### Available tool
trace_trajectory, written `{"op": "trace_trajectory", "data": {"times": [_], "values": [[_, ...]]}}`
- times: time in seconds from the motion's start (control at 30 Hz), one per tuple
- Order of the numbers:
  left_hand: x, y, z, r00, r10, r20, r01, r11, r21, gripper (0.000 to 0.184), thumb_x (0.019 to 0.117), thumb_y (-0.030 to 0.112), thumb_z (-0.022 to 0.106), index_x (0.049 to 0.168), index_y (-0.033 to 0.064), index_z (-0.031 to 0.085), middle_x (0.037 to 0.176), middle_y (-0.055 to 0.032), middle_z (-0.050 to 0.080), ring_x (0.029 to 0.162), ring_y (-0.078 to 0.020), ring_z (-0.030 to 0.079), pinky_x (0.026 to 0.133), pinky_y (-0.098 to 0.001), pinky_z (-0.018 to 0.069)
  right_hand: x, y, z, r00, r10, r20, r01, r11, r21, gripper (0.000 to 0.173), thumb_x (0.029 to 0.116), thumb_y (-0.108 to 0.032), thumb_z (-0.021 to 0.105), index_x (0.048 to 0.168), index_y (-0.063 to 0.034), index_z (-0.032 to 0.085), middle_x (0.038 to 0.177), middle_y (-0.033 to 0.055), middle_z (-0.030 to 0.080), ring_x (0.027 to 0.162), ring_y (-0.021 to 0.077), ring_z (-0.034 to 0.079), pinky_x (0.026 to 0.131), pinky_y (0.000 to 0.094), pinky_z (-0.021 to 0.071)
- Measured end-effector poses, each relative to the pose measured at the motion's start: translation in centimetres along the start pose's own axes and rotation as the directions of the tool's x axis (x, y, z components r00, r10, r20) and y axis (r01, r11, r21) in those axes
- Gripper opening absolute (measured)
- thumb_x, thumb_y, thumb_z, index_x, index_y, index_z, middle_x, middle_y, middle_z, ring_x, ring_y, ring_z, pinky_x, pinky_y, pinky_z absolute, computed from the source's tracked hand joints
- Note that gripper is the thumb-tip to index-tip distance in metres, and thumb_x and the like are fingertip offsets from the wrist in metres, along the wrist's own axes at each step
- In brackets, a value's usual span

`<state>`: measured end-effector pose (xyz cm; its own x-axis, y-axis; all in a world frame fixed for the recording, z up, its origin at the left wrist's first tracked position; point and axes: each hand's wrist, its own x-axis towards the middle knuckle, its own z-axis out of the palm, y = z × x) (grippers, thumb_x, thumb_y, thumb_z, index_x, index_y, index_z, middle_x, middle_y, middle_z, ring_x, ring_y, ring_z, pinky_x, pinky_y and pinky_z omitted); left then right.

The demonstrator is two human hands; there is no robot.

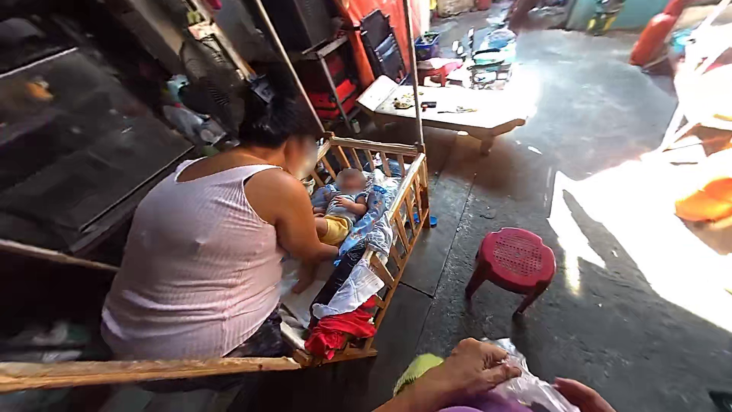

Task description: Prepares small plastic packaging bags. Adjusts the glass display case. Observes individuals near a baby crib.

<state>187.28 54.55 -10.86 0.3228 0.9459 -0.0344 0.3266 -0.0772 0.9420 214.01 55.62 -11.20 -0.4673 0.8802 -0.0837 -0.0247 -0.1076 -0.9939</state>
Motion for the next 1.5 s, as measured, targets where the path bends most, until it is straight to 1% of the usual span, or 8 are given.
{"op": "trace_trajectory", "data": {"times": [0.13, 0.23, 0.43, 0.6, 0.77, 0.87, 1.03, 1.5], "values": [[3.3, -0.1, -2.7, 0.982, -0.121, -0.148, 0.131, 0.989, 0.064, 0.046, 0.11, 0.031, 0.042, 0.091, -0.0025, 0.068, 0.071, -0.0149, 0.064, 0.067, -0.0281, 0.065, 0.068, -0.0498, 0.0528, 10.0, -1.0, -2.8, 0.972, 0.045, 0.23, -0.062, 0.996, 0.066, 0.054, 0.1065, -0.053, 0.043, 0.13, -0.0091, 0.064, 0.121, -0.0033, 0.072, 0.104, 0.0092, 0.07, 0.088, 0.0328, 0.0598], [7.0, -0.7, -5.9, 0.94, -0.198, -0.278, 0.182, 0.98, -0.083, 0.052, 0.1114, 0.031, 0.036, 0.093, -0.0043, 0.069, 0.075, -0.0133, 0.071, 0.07, -0.0213, 0.071, 0.072, -0.0431, 0.0586, 17.7, -2.3, -1.3, 0.962, 0.119, 0.245, -0.165, 0.971, 0.175, 0.085, 0.0895, -0.079, 0.048, 0.126, -0.0042, 0.064, 0.12, 0.0016, 0.073, 0.112, 0.0149, 0.069, 0.097, 0.0394, 0.0569], [18.3, -4.0, -15.5, 0.922, -0.275, -0.272, 0.175, 0.923, -0.341, 0.051, 0.1113, 0.03, 0.033, 0.101, -0.0085, 0.066, 0.085, -0.0128, 0.064, 0.077, -0.0153, 0.064, 0.077, -0.0367, 0.0552, 33.6, 0.1, -0.9, 0.954, -0.072, 0.291, 0.075, 0.997, 0.001, 0.016, 0.099, -0.009, 0.062, 0.106, -0.0191, 0.072, 0.101, -0.0144, 0.075, 0.094, -0.0003, 0.07, 0.088, 0.0254, 0.0596], [26.1, -5.1, -24.5, 0.939, -0.225, -0.262, 0.197, 0.972, -0.131, 0.049, 0.1104, 0.031, 0.04, 0.127, -0.0089, 0.063, 0.114, -0.0253, 0.07, 0.108, -0.032, 0.068, 0.099, -0.0509, 0.0512, 46.2, -3.0, -2.3, 0.951, -0.11, 0.29, 0.138, 0.987, -0.081, 0.016, 0.0973, -0.003, 0.059, 0.098, -0.0114, 0.072, 0.09, -0.015, 0.074, 0.085, -0.0044, 0.068, 0.083, 0.0213, 0.0587], [34.2, -6.7, -30.8, 0.916, -0.16, -0.367, 0.097, 0.978, -0.185, 0.103, 0.0815, 0.055, 0.076, 0.153, -0.0077, 0.036, 0.136, -0.0254, 0.06, 0.125, -0.0331, 0.06, 0.108, -0.0468, 0.0471, 56.5, -4.0, -3.9, 0.876, -0.047, 0.479, 0.252, 0.893, -0.372, 0.025, 0.096, -0.02, 0.07, 0.094, 0.0048, 0.074, 0.083, 0.0064, 0.074, 0.076, 0.0033, 0.068, 0.075, 0.0276, 0.0592], [39.4, -8.3, -34.1, 0.921, -0.094, -0.378, 0.048, 0.991, -0.127, 0.081, 0.0834, 0.031, 0.08, 0.144, -0.0085, 0.046, 0.107, -0.0238, 0.067, 0.097, -0.0331, 0.067, 0.091, -0.0498, 0.0541, 63.1, -5.1, -2.6, 0.833, 0.0, 0.553, 0.3, 0.841, -0.451, 0.033, 0.098, -0.024, 0.068, 0.09, 0.0075, 0.072, 0.076, 0.0134, 0.071, 0.068, 0.0122, 0.068, 0.067, 0.0358, 0.058], [50.1, -13.6, -40.1, 0.82, -0.083, -0.567, 0.067, 0.997, -0.05, 0.028, 0.0961, 0.021, 0.068, 0.087, -0.0052, 0.068, 0.075, -0.0143, 0.066, 0.072, -0.0234, 0.065, 0.069, -0.0427, 0.0521, 77.9, -5.3, -4.7, 0.801, 0.057, 0.596, 0.25, 0.874, -0.418, 0.026, 0.0902, -0.017, 0.075, 0.102, 0.0065, 0.072, 0.083, 0.0089, 0.074, 0.073, 0.0066, 0.069, 0.072, 0.0287, 0.0597], [74.4, -20.4, -62.0, 0.441, -0.354, -0.825, 0.036, 0.925, -0.378, 0.024, 0.0972, 0.015, 0.064, 0.102, -0.0073, 0.072, 0.091, -0.0107, 0.074, 0.082, -0.0094, 0.069, 0.082, -0.0311, 0.0559, 120.6, -12.8, -12.2, 0.858, 0.111, 0.501, -0.101, 0.994, -0.047, 0.025, 0.0951, -0.003, 0.064, 0.109, -0.0234, 0.068, 0.1, -0.0161, 0.076, 0.092, -0.0004, 0.071, 0.086, 0.0234, 0.0597]]}}
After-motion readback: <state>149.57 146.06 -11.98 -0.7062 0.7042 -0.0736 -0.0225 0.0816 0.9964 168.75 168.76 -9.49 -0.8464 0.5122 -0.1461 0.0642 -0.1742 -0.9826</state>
